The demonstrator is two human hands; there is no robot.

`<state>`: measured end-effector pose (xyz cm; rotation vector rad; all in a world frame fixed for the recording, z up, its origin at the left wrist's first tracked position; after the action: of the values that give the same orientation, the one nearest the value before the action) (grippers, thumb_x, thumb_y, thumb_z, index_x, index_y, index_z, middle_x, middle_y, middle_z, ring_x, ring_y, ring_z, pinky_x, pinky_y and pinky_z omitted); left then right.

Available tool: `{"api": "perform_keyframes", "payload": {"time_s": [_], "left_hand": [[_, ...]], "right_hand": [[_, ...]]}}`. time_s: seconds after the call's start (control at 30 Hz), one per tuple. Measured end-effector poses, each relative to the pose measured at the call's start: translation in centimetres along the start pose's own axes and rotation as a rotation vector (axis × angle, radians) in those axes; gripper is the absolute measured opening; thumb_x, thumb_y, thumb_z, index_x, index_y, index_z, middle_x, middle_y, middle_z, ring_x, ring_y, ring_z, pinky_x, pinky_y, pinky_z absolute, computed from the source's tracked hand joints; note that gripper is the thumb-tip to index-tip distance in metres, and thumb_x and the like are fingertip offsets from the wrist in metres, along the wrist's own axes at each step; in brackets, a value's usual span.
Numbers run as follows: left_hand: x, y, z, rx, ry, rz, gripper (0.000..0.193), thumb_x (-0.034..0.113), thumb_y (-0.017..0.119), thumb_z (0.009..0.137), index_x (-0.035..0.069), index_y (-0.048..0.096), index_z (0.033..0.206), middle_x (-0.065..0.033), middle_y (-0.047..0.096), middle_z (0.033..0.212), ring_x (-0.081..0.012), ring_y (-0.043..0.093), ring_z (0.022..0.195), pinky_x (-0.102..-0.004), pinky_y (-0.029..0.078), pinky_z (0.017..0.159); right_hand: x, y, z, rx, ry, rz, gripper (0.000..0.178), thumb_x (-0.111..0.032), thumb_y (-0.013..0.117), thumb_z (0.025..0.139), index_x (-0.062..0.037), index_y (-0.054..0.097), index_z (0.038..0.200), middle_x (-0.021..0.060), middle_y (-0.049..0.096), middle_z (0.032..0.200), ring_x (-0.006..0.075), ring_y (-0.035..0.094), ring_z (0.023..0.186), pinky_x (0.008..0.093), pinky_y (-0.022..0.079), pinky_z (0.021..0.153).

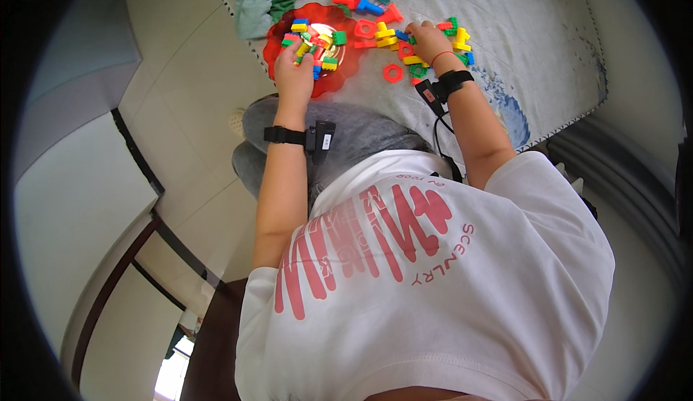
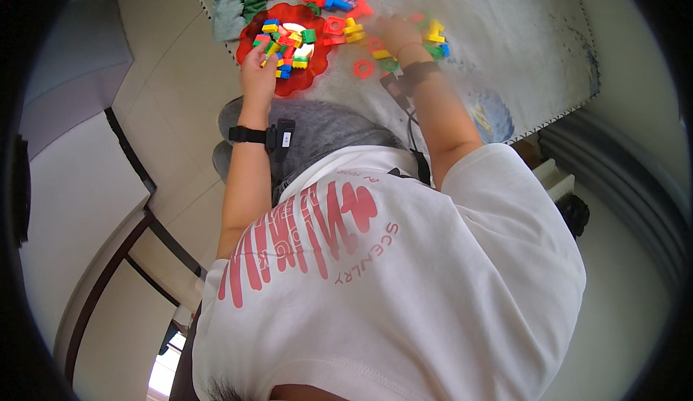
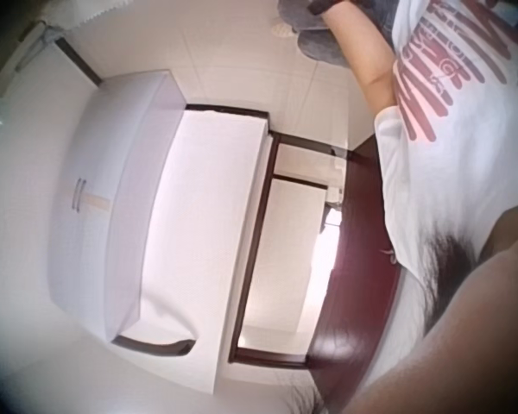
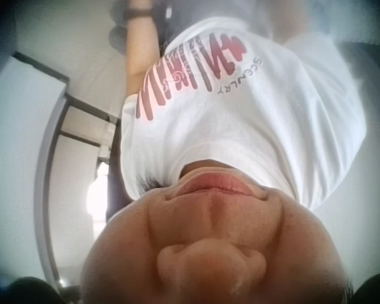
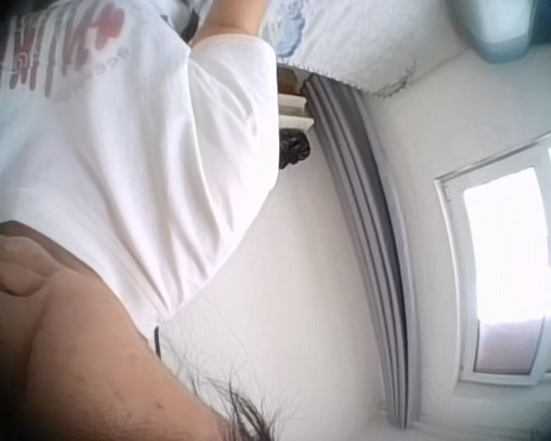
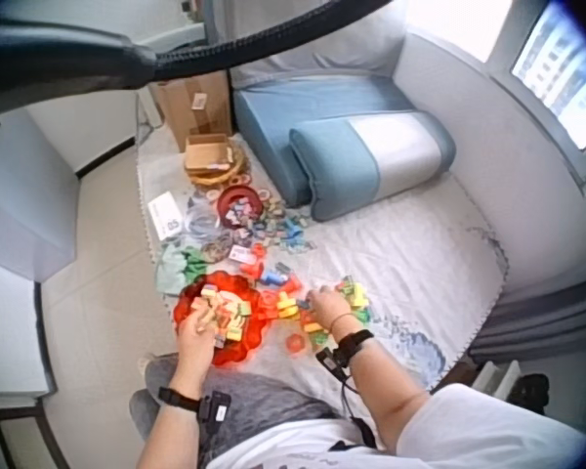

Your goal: The person sits on the floor and assembles colorful plastic building blocks by hand. They connect various pieces together to form a larger structure and place the completed assembly into a red flower-shaped container.

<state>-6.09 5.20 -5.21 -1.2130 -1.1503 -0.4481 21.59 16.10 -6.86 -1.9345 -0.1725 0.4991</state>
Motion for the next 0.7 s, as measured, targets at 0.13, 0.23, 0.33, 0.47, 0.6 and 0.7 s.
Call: {"api": "perform_keyframes", "payload": {"time_s": [0.13, 0.23, 0.33, 0.47, 0.6, 0.7], "left_hand": [[0.3, 0.7, -1.6, -0.149, -0.120, -0.147, 0.028, 0.013, 0.059, 0.084, 0.000, 0.062, 0.109, -0.0123, 0.064, 0.099, -0.0193, 0.060, 0.089, -0.0309, 0.047, 0.079], [0.2, 1.6, -2.3, -0.225, -0.201, -0.289, 0.027, 0.011, 0.059, 0.085, 0.001, 0.062, 0.110, -0.0069, 0.064, 0.094, -0.0127, 0.058, 0.086, -0.0263, 0.047, 0.076], [-0.1, 2.0, -2.8, -0.261, -0.285, -0.263, 0.028, 0.011, 0.059, 0.085, 0.001, 0.062, 0.111, -0.0078, 0.064, 0.095, -0.0131, 0.058, 0.085, -0.0261, 0.047, 0.075], [0.8, 1.7, -3.3, -0.278, -0.315, -0.331, 0.028, 0.012, 0.057, 0.089, 0.002, 0.060, 0.115, 0.0021, 0.056, 0.083, -0.0061, 0.050, 0.074, -0.0199, 0.043, 0.068], [2.0, 1.5, -3.4, -0.304, -0.352, -0.353, 0.028, 0.013, 0.057, 0.090, 0.002, 0.059, 0.116, -0.0002, 0.059, 0.091, -0.0070, 0.052, 0.078, -0.0206, 0.044, 0.070], [2.0, 2.1, -3.2, -0.338, -0.325, -0.347, 0.028, 0.014, 0.057, 0.091, 0.002, 0.059, 0.116, -0.0025, 0.061, 0.098, -0.0081, 0.055, 0.083, -0.0214, 0.046, 0.073]], "right_hand": [[-0.8, -0.4, 0.3, 0.022, 0.011, -0.022, 0.033, -0.012, 0.065, 0.075, -0.0123, 0.059, 0.107, 0.0171, 0.058, 0.105, 0.0351, 0.059, 0.096, 0.0399, 0.049, 0.082], [-0.5, -0.8, 0.4, 0.122, 0.051, 0.067, 0.030, -0.013, 0.065, 0.075, -0.0109, 0.059, 0.104, 0.0184, 0.057, 0.104, 0.0365, 0.059, 0.094, 0.0408, 0.049, 0.082], [0.7, 0.3, 1.1, 0.171, 0.121, 0.104, 0.031, -0.022, 0.065, 0.077, -0.0079, 0.058, 0.104, 0.0183, 0.057, 0.104, 0.0364, 0.057, 0.097, 0.0416, 0.048, 0.083], [1.5, 1.3, 2.3, 0.206, 0.137, 0.063, 0.040, -0.035, 0.062, 0.082, -0.0043, 0.056, 0.107, 0.0161, 0.060, 0.107, 0.0337, 0.056, 0.103, 0.0423, 0.047, 0.086], [1.9, 2.4, 3.8, 0.184, 0.181, 0.121, 0.029, -0.024, 0.066, 0.079, -0.0011, 0.060, 0.096, 0.0216, 0.062, 0.099, 0.0368, 0.060, 0.092, 0.0426, 0.049, 0.080], [1.5, 2.2, 4.3, 0.120, 0.168, 0.096, 0.028, -0.024, 0.066, 0.078, 0.0000, 0.063, 0.092, 0.0217, 0.065, 0.093, 0.0373, 0.061, 0.088, 0.0429, 0.050, 0.078]]}}
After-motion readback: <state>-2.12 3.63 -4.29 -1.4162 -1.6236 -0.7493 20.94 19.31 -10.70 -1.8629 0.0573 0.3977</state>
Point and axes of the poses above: each hand's wrist, its own z-axis towards the middle knuckle, its own y-axis out of the palm, x = y × z, the point moved 6 cm from there along z, towards the middle knuckle
